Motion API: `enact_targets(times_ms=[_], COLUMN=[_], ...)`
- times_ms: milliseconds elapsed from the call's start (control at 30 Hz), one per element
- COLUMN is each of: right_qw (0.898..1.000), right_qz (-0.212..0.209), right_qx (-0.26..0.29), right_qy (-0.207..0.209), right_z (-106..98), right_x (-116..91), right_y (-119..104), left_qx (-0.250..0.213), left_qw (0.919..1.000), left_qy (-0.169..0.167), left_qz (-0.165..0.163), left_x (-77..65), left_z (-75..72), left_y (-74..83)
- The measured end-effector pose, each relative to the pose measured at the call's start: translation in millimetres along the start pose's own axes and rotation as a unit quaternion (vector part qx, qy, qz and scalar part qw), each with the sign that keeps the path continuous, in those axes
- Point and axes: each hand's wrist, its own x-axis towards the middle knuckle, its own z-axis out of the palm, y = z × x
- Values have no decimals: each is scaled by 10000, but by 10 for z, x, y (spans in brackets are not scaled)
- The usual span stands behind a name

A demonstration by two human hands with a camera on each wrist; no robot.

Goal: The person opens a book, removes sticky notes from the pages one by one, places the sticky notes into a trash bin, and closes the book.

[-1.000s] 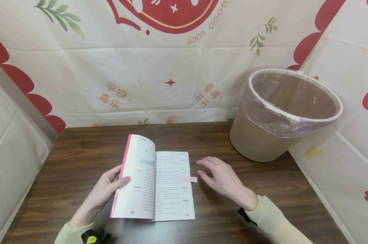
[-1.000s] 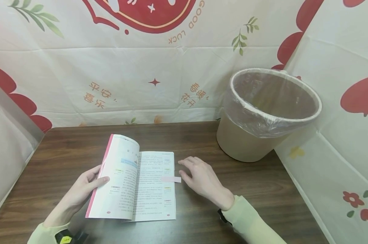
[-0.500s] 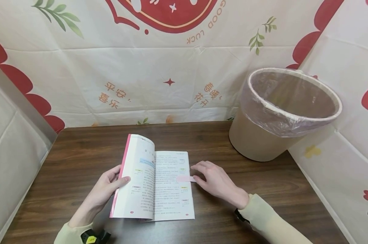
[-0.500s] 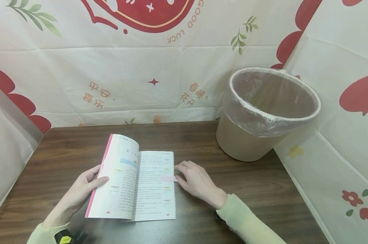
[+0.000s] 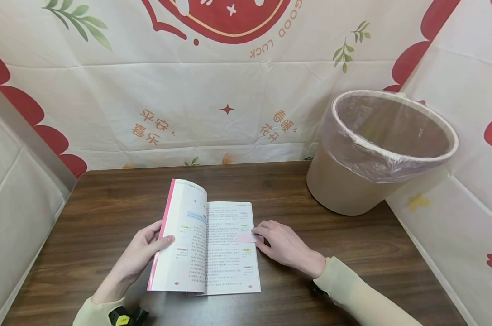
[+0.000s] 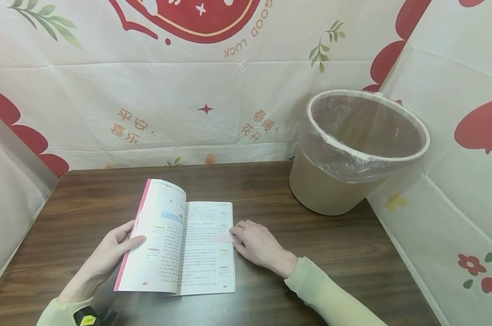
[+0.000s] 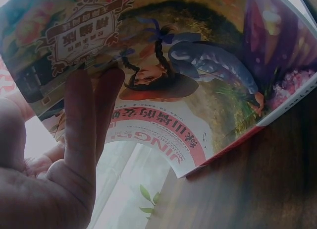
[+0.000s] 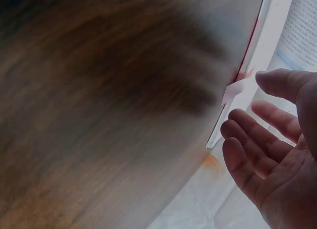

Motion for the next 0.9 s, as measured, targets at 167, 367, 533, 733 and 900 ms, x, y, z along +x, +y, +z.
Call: enact_targets(times_ms=[167, 367, 533, 733, 900], right_qw=[9998, 9991, 9988, 9982, 9977], right_qz=[-51, -156, -200, -315, -423], right_qx=[-41, -34, -103, -237, -295], right_qy=[-170, -393, -430, -442, -437], right_z=[3, 4, 18, 35, 39], right_x=[-4, -1, 8, 31, 55], right_y=[6, -1, 0, 13, 14], left_qx=[3, 25, 42, 45, 64], left_qw=[10000, 10000, 10000, 9999, 9998], left_qy=[61, 83, 58, 142, 159], left_qz=[-47, -47, -22, -65, -76], left_x=[-5, -7, -8, -3, -2], left_z=[1, 0, 0, 5, 4], left_y=[2, -1, -3, -4, -3])
